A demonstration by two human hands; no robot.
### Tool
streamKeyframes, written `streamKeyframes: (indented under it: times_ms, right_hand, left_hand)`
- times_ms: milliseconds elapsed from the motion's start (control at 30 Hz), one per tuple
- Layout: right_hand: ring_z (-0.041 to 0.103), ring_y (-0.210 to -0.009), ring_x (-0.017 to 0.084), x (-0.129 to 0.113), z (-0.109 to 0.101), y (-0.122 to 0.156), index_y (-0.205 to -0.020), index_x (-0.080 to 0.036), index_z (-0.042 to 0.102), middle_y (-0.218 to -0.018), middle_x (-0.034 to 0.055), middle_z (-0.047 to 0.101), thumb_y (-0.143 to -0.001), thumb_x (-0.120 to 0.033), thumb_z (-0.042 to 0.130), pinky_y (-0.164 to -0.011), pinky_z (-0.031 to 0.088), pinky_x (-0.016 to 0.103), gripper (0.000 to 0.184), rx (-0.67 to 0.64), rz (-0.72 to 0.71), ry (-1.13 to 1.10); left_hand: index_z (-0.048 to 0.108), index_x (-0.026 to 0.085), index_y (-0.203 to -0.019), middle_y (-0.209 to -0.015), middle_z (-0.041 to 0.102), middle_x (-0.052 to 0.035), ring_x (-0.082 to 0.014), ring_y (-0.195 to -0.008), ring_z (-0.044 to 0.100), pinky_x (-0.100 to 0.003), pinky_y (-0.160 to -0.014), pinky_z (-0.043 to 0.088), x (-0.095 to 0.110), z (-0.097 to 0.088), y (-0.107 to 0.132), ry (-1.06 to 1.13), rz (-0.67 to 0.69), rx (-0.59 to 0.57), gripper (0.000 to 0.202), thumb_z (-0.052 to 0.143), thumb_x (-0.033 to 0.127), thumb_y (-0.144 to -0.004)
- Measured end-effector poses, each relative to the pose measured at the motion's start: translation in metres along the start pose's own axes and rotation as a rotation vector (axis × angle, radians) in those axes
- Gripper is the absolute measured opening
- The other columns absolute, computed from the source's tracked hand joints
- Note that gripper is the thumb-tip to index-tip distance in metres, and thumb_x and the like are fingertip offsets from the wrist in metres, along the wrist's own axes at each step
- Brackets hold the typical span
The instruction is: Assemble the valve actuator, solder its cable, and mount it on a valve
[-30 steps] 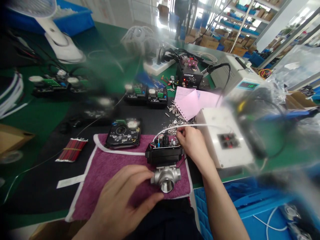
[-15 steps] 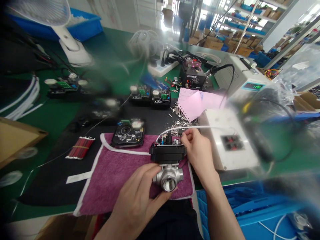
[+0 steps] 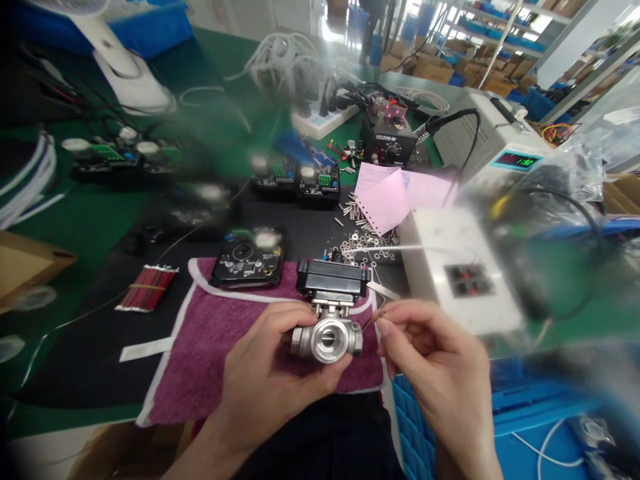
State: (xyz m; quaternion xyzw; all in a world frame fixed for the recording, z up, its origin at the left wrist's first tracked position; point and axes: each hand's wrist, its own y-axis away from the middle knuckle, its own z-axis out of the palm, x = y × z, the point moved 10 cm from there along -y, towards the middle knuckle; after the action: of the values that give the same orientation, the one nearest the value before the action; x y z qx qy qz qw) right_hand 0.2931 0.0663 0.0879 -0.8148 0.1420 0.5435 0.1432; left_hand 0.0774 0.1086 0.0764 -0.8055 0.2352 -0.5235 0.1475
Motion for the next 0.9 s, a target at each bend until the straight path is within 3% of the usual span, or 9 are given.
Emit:
streamKeyframes:
  times_ms: [100,200,300,400,533,733,900]
  right_hand:
    - [0.072,-0.057,0.014,0.006,0.01,-0.002,-0.1,-0.024,0.077,-0.089,0.0042,0.08,-0.094,-0.027,0.085,-0.052,0.062,0.019,0.01,-0.058,0.035,-0.113]
    - [0.078,-0.072,0.018,0.006,0.012,-0.004,-0.112,-0.028,0.077,-0.093,0.0025,0.081,-0.093,-0.025,0.085,-0.063,0.068,0.023,0.021,-0.036,0.005,-0.098]
    - [0.079,-0.085,0.018,-0.004,0.012,-0.003,-0.103,-0.03,0.083,-0.098,0.0018,0.081,-0.094,-0.024,0.085,-0.078,0.068,0.025,0.011,-0.034,-0.088,0.086]
    - [0.077,-0.096,0.017,-0.014,0.024,-0.002,-0.098,-0.03,0.084,-0.102,0.0003,0.08,-0.098,-0.021,0.079,-0.087,0.065,0.025,0.01,-0.139,-0.194,0.145]
    - [0.074,-0.095,0.015,-0.019,0.036,-0.005,-0.1,-0.028,0.082,-0.101,0.0001,0.077,-0.1,-0.016,0.074,-0.083,0.06,0.024,0.014,-0.247,-0.249,0.151]
    - [0.073,-0.082,0.016,-0.017,0.036,-0.015,-0.103,-0.026,0.08,-0.096,-0.0005,0.077,-0.098,-0.022,0.078,-0.071,0.057,0.024,0.006,-0.277,-0.22,0.253]
    - [0.074,-0.085,0.015,-0.013,0.037,-0.018,-0.103,-0.028,0.081,-0.098,-0.0022,0.079,-0.099,-0.026,0.078,-0.075,0.059,0.021,0.005,-0.321,-0.183,0.235]
  left_hand:
    - [0.062,0.023,-0.112,-0.101,0.075,-0.0025,-0.0179,-0.091,0.075,-0.029,-0.08,0.064,-0.001,0.0,0.001,0.01,-0.006,-0.014,0.045,0.091,0.036,-0.08]
    - [0.062,0.023,-0.112,-0.102,0.075,-0.0025,-0.0185,-0.094,0.075,-0.03,-0.082,0.064,-0.003,0.0,0.002,0.011,-0.012,-0.022,0.045,0.091,0.036,-0.08]
    - [0.063,0.023,-0.113,-0.103,0.075,-0.0024,-0.0183,-0.095,0.075,-0.029,-0.082,0.064,-0.004,0.0,0.003,0.013,-0.017,-0.025,0.046,0.091,0.036,-0.08]
    - [0.063,0.022,-0.113,-0.103,0.075,-0.0016,-0.0162,-0.094,0.074,-0.026,-0.084,0.063,-0.003,-0.001,0.003,0.015,-0.006,-0.021,0.047,0.092,0.036,-0.08]
    - [0.062,0.022,-0.113,-0.103,0.075,-0.0007,-0.0156,-0.094,0.074,-0.026,-0.085,0.063,-0.004,-0.001,0.003,0.023,-0.007,-0.028,0.048,0.093,0.036,-0.079]
    - [0.063,0.025,-0.115,-0.103,0.076,-0.001,-0.018,-0.093,0.075,-0.029,-0.081,0.063,-0.011,0.001,0.006,0.027,-0.059,-0.041,0.05,0.093,0.041,-0.079]
    - [0.063,0.025,-0.116,-0.104,0.076,-0.0007,-0.0172,-0.093,0.075,-0.028,-0.08,0.062,-0.015,0.001,0.008,0.042,-0.084,-0.041,0.052,0.094,0.044,-0.078]
